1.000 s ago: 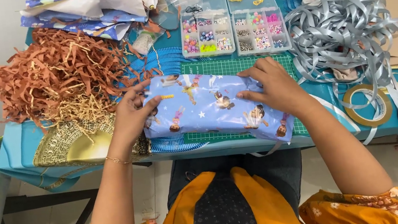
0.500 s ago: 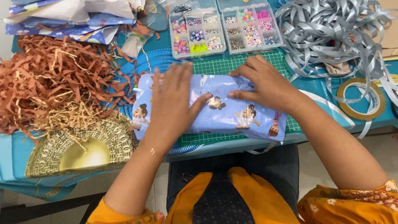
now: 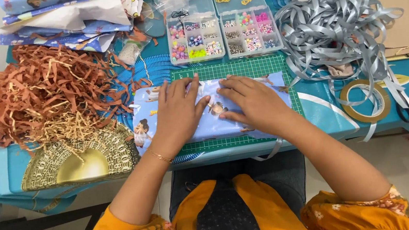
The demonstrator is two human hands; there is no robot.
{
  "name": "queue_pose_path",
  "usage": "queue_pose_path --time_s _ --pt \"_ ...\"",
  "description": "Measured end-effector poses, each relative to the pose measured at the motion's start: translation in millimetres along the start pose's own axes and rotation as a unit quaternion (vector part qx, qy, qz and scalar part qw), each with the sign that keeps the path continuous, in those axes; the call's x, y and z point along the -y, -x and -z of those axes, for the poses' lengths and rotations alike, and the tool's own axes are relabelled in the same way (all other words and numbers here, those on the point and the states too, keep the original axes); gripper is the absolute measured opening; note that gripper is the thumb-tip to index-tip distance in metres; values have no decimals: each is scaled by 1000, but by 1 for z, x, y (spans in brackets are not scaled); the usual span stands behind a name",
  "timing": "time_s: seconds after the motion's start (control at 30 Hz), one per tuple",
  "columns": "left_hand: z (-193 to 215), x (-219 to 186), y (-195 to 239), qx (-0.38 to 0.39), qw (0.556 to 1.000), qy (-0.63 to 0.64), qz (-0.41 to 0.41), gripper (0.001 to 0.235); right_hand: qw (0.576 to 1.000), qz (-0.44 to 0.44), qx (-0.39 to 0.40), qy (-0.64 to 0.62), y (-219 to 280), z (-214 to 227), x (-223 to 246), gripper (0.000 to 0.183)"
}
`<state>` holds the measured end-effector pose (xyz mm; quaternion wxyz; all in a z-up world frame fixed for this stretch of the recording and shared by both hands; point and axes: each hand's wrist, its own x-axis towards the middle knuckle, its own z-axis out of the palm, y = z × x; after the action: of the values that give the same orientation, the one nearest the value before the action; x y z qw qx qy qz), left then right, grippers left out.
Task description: The person places small packaged items and shredded paper into a cardboard box, closes the lid, and wraps the box in blue patterned wrapping paper. They use scissors to cut tape and secure the paper around the box, folding the edges neatly.
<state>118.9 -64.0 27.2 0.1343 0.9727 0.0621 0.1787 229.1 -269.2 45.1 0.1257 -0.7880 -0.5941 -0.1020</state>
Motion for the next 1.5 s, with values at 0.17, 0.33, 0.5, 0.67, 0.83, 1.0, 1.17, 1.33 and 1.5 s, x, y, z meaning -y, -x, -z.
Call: queue_pose_path --time_s 0.17,0.33,0.5,0.67,0.83,1.0,1.17,1.33,1.5 --pt "34 1 9 44 995 72 -61 38 1000 -9 -21 -20 -4 -10 -9 41" --pt "30 3 6 -9 997 58 -59 49 999 -36 -23 -30 -11 -14 -10 31" --pt "32 -41 32 -72 987 -57 -135 42 997 -26 -65 -38 -10 -18 -5 24" --pt "7 -56 52 -7 986 -47 -161 86 987 -28 -155 -16 10 -10 -8 19" --pt "10 -61 40 22 990 -36 -137 81 954 -132 -266 -43 117 59 -17 15" --pt "1 -58 25 -44 986 -102 -127 76 855 -505 -83 85 230 31 -49 38" --pt "10 -64 24 -28 988 -104 -109 73 869 -466 -77 147 239 30 -59 22" --pt "30 -79 31 -20 991 -69 -114 72 870 -454 -54 185 248 87 -49 19" --pt "37 -79 34 -33 979 -137 -147 71 885 -387 -91 244 271 112 -62 22"
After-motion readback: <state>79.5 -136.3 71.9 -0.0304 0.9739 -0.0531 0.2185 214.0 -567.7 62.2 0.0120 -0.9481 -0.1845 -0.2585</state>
